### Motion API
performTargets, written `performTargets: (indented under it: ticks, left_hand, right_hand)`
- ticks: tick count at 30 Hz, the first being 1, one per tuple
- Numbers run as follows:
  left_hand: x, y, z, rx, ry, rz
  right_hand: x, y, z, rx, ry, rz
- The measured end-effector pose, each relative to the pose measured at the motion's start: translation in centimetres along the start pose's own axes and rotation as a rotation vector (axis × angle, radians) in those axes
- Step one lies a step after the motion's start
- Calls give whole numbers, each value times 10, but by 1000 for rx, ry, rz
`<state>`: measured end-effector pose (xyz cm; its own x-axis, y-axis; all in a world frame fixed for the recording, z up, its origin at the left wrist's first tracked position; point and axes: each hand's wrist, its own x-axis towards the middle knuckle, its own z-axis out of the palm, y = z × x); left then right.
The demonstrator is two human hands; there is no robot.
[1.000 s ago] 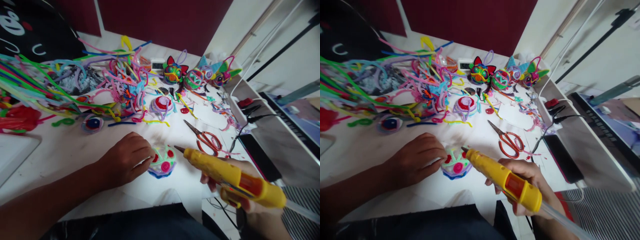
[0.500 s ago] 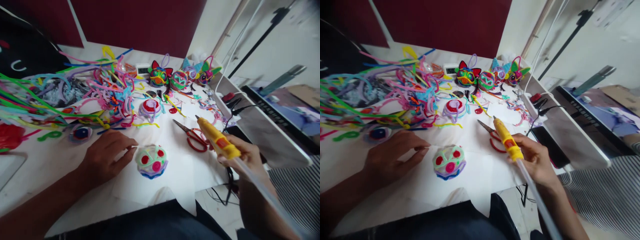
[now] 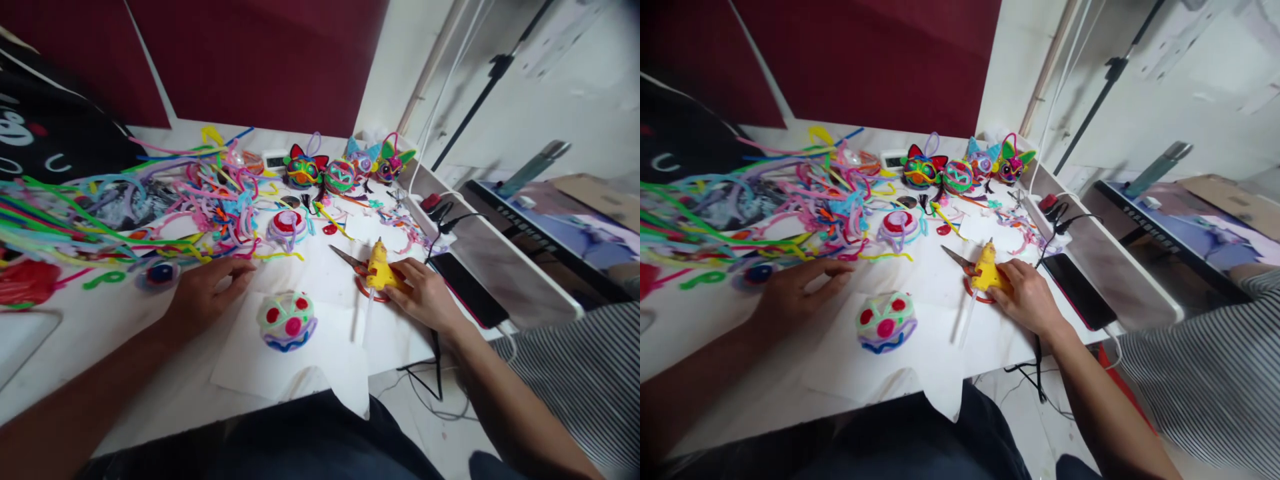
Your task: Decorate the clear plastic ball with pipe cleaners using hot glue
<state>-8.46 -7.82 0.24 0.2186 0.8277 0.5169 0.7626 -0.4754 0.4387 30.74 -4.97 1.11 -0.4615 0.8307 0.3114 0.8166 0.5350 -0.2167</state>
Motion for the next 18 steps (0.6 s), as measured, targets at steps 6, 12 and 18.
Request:
performTargets:
  ticks: [6,12,18]
  left_hand:
    - [1,6,-3,-66,-21,-83]
    - [-4,24,-12,-142,-135,-208]
    - [-19,50,-9,-120,-256,-214]
  right_hand:
    - [-3,-1,-1,-111,-46,-16]
    - [1,-32,-19,-37,29,-107]
    - [25,-86,-7,282,-183,-329]
